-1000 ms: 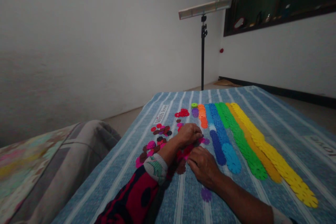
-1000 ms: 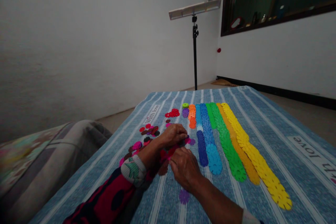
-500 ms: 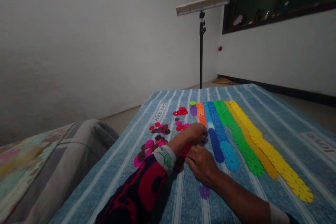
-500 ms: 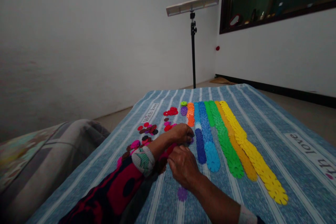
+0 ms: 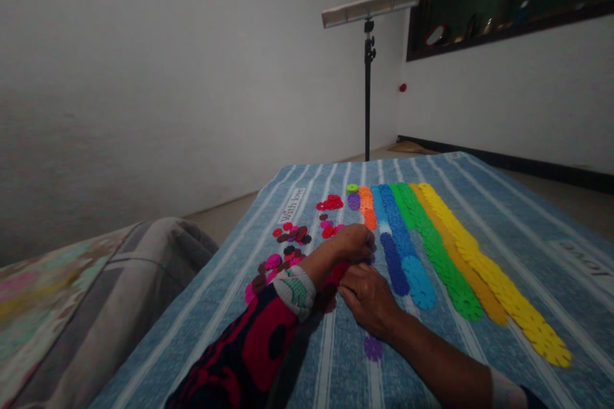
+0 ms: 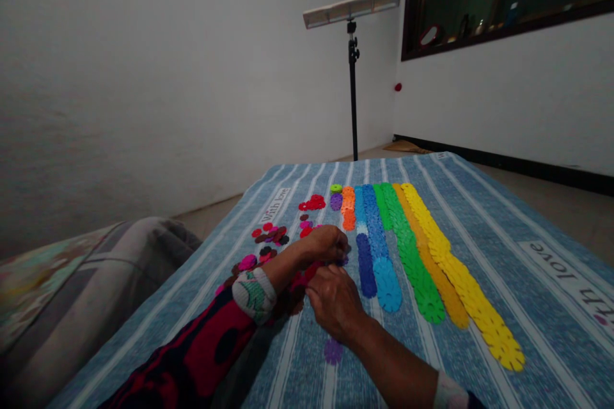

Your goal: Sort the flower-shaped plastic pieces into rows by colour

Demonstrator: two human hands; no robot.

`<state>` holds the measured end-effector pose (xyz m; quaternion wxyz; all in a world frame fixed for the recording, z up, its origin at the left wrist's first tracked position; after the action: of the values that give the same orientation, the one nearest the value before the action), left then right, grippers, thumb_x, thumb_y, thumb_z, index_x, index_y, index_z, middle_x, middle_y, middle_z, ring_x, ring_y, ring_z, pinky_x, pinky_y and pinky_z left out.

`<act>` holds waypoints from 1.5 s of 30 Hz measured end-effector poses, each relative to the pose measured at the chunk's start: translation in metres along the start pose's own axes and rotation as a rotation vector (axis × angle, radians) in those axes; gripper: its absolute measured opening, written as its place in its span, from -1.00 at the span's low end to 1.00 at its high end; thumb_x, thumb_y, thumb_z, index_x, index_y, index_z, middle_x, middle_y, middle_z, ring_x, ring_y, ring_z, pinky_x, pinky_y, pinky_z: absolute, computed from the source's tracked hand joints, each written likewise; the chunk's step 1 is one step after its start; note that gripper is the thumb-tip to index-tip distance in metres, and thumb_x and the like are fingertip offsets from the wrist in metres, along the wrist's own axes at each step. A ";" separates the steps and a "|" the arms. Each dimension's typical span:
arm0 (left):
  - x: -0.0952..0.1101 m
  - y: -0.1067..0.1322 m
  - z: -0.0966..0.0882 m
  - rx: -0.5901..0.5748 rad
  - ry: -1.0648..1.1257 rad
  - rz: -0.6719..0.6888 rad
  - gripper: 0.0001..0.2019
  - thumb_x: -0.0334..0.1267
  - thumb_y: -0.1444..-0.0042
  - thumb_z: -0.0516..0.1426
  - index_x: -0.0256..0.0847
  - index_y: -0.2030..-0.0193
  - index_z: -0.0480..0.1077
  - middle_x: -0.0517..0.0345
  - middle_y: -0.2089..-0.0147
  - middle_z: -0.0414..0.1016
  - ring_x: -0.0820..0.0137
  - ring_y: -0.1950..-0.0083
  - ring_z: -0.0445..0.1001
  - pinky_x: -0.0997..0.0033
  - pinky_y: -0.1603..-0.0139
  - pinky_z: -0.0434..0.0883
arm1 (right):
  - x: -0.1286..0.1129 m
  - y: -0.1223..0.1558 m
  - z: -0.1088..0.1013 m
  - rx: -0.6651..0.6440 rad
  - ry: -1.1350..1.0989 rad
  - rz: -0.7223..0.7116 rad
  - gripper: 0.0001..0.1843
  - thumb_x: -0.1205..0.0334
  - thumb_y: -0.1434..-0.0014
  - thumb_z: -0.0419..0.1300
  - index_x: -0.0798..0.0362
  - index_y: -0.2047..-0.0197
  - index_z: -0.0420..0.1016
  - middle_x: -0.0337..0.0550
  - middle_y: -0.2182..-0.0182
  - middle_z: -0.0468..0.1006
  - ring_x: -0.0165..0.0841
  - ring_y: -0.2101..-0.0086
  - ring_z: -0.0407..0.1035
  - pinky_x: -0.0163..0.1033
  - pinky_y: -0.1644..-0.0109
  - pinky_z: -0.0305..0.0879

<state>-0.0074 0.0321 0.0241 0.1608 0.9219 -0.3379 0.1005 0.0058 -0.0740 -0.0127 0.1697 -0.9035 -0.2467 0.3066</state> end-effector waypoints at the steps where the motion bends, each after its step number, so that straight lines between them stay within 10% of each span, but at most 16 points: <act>1: -0.003 0.003 -0.001 0.007 0.053 0.006 -0.97 -0.36 0.09 0.26 -0.24 0.44 0.54 0.25 0.49 0.52 0.49 0.41 0.40 0.58 0.40 0.25 | 0.000 0.000 0.000 0.005 0.000 -0.003 -0.88 0.37 -0.24 0.17 0.02 0.28 0.54 -0.19 0.29 0.54 -0.30 0.25 0.32 -0.19 0.14 0.14; 13: -0.066 0.013 -0.005 0.251 0.728 -0.012 -0.86 -0.30 0.12 0.19 -0.29 0.56 0.34 0.32 0.60 0.26 0.57 0.53 0.18 0.54 0.47 0.15 | 0.002 0.001 0.005 0.027 -0.004 -0.012 -0.86 0.40 -0.21 0.18 0.04 0.38 0.46 -0.19 0.38 0.48 -0.31 0.29 0.29 -0.20 0.17 0.12; 24: -0.109 -0.033 -0.027 0.656 0.509 -0.256 -0.93 -0.38 0.12 0.22 -0.26 0.56 0.43 0.20 0.55 0.41 0.46 0.47 0.35 0.48 0.42 0.25 | -0.001 0.002 0.003 0.066 -0.042 -0.016 -0.86 0.44 -0.17 0.18 0.03 0.37 0.44 -0.21 0.38 0.48 -0.31 0.30 0.29 -0.19 0.20 0.08; 45: -0.108 -0.069 -0.044 0.659 0.223 -0.365 -0.76 -0.44 0.03 0.22 -0.21 0.21 0.62 0.02 0.17 0.64 0.31 0.13 0.56 0.43 0.11 0.39 | -0.004 0.002 0.004 0.133 -0.054 -0.045 -0.85 0.45 -0.17 0.14 0.02 0.38 0.38 -0.23 0.39 0.45 -0.32 0.32 0.25 -0.20 0.22 0.04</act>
<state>-0.0470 0.1617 0.0179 -0.0928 0.9525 -0.0987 0.2728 0.0013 -0.0773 -0.0153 0.2295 -0.8758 -0.2507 0.3428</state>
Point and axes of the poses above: each hand's wrist, its own y-axis away from the middle knuckle, its own z-axis out of the palm, x = y × z, the point moved 6 cm from there along -y, towards the middle knuckle
